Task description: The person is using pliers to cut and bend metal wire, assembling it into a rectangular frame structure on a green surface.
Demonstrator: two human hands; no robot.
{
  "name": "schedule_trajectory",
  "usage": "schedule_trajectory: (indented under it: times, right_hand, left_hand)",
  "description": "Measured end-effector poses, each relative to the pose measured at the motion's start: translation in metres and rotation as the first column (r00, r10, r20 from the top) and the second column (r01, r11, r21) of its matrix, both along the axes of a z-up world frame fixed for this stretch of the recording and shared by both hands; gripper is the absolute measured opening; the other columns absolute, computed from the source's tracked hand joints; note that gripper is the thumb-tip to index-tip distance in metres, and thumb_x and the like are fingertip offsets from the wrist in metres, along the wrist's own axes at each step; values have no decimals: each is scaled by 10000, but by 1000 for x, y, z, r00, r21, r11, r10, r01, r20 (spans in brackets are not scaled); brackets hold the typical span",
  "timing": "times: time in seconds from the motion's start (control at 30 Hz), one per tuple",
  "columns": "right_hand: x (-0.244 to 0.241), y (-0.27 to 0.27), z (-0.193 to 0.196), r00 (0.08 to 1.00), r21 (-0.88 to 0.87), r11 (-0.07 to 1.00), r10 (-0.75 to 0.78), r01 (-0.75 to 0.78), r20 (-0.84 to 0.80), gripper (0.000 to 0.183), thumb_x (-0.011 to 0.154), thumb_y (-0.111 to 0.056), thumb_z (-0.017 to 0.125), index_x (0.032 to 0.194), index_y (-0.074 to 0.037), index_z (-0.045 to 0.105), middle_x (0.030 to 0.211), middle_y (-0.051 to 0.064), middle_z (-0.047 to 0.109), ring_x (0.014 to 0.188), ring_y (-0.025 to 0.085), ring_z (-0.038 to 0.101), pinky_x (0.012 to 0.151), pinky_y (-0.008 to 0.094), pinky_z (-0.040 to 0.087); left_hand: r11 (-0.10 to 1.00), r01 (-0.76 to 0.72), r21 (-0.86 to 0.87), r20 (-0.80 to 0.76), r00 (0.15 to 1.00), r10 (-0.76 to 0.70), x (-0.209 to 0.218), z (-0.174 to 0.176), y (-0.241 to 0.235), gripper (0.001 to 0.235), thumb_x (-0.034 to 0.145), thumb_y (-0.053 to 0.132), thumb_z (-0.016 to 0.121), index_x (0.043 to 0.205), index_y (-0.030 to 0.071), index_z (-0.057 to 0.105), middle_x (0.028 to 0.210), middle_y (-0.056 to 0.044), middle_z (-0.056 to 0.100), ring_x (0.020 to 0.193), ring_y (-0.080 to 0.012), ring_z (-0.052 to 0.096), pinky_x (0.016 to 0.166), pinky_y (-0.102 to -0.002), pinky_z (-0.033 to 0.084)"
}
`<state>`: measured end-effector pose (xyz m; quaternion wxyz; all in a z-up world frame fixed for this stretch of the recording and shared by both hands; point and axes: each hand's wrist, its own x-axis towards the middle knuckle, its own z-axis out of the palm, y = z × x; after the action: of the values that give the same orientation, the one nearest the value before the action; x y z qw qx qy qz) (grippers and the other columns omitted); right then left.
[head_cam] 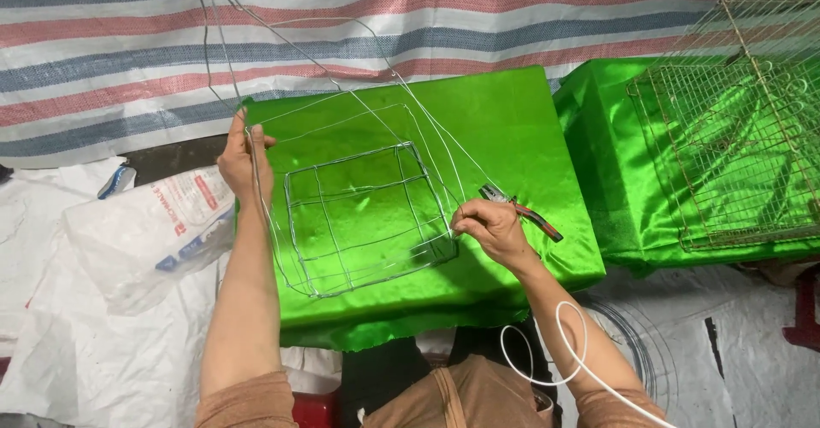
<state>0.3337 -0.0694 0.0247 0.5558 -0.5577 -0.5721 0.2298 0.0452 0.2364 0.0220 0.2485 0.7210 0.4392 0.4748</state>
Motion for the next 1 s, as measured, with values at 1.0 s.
schedule_trajectory:
  times: [1.0]
  right_hand:
    - [2,-4,-11,1000,20,1000,-11,11,-10,146,928,-220,750,837,-106,751,644,57,708,586,183,656,621,333,555]
  left_hand:
    - [995,9,-95,112,994,2,-1,1,-3,185,1104,125,624,969,63,733,1080,-132,745,879,-257,696,845,-388,533]
